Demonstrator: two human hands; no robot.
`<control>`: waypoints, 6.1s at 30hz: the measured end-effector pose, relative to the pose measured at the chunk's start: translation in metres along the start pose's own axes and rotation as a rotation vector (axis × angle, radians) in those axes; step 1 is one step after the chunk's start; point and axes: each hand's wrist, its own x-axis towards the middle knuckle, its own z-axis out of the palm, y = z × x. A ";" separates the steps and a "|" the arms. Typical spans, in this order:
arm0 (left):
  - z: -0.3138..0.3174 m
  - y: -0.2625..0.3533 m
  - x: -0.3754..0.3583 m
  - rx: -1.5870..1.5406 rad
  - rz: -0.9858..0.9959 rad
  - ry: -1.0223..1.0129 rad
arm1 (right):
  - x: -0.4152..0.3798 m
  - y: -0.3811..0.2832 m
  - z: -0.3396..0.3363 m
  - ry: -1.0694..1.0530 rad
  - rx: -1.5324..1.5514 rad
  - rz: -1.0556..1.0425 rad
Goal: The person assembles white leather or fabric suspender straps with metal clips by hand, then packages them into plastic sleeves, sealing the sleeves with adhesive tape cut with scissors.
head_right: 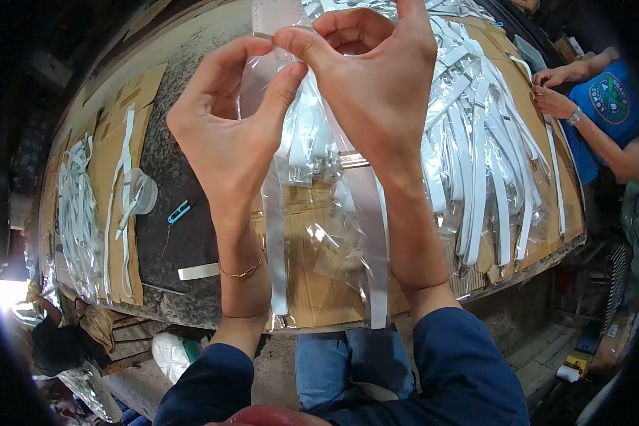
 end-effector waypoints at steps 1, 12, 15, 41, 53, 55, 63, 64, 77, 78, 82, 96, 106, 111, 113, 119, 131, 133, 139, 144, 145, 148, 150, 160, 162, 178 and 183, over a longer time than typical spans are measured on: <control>-0.001 -0.002 0.001 -0.020 0.008 0.006 | 0.000 0.000 0.000 0.007 0.013 -0.001; -0.006 -0.008 0.004 -0.088 0.023 0.020 | -0.001 0.008 0.005 0.018 0.066 -0.045; -0.004 -0.003 0.001 -0.096 0.006 -0.006 | 0.000 0.003 0.003 0.014 0.065 -0.016; -0.006 0.010 0.003 -0.188 -0.169 0.165 | -0.003 -0.002 -0.008 -0.018 0.240 -0.087; -0.010 0.017 0.001 -0.344 -0.140 0.085 | -0.009 -0.023 -0.007 -0.030 0.296 -0.030; -0.010 0.018 0.000 -0.302 -0.123 0.103 | -0.011 -0.039 -0.008 0.070 0.515 -0.023; -0.003 0.017 -0.002 -0.314 -0.114 0.164 | -0.025 -0.018 -0.015 -0.304 0.514 -0.124; -0.003 0.018 -0.002 -0.299 -0.113 0.164 | -0.024 -0.028 -0.002 -0.304 0.514 -0.124; -0.002 0.006 0.002 -0.331 -0.053 0.235 | -0.018 -0.009 -0.013 -0.200 0.192 -0.170; -0.001 0.005 0.002 -0.331 -0.053 0.234 | -0.017 -0.010 -0.014 -0.183 0.148 -0.126; 0.001 0.013 -0.001 -0.281 -0.059 0.264 | -0.021 -0.015 -0.011 -0.207 0.073 -0.197; 0.003 0.013 -0.001 -0.212 -0.035 0.295 | -0.014 -0.012 -0.013 -0.228 0.243 -0.267; -0.014 0.018 0.005 -0.589 -0.220 0.118 | -0.004 0.005 -0.017 -0.137 0.193 -0.220; -0.029 0.010 0.008 -0.587 -0.336 -0.217 | 0.001 0.008 -0.024 -0.142 0.205 -0.286; -0.033 0.010 0.008 -0.589 -0.336 -0.267 | -0.001 0.004 -0.023 -0.187 0.251 -0.260; -0.035 0.013 0.007 -0.605 -0.338 -0.228 | -0.004 -0.002 -0.022 -0.277 0.277 -0.231; -0.028 0.020 0.008 -0.249 -0.181 0.097 | -0.012 -0.004 -0.012 -0.205 0.151 -0.303; -0.024 0.019 0.008 -0.195 -0.125 0.150 | -0.013 -0.002 -0.009 -0.168 0.147 -0.337; -0.027 0.025 0.003 0.116 -0.051 0.201 | -0.022 0.003 0.004 -0.158 0.058 -0.527; -0.033 0.024 0.005 0.063 -0.171 0.131 | -0.024 0.006 0.009 -0.145 0.031 -0.532; -0.033 0.024 0.005 0.063 -0.172 0.131 | -0.024 0.006 0.009 -0.140 0.025 -0.543; -0.036 0.022 0.007 0.011 -0.148 0.074 | -0.026 0.002 0.008 -0.118 -0.033 -0.511; -0.036 0.020 0.007 -0.058 -0.136 0.031 | -0.025 0.002 0.007 -0.122 -0.029 -0.522; -0.033 0.022 0.006 0.025 -0.217 0.063 | -0.026 0.003 0.010 -0.092 -0.023 -0.573; -0.032 0.025 0.007 0.083 -0.236 0.153 | -0.025 0.003 0.010 -0.092 -0.006 -0.576; -0.029 0.029 0.003 0.270 -0.149 0.221 | -0.029 0.006 0.014 -0.141 -0.083 -0.636; -0.029 0.022 0.004 0.248 0.007 0.248 | -0.027 0.006 0.014 -0.150 -0.081 -0.615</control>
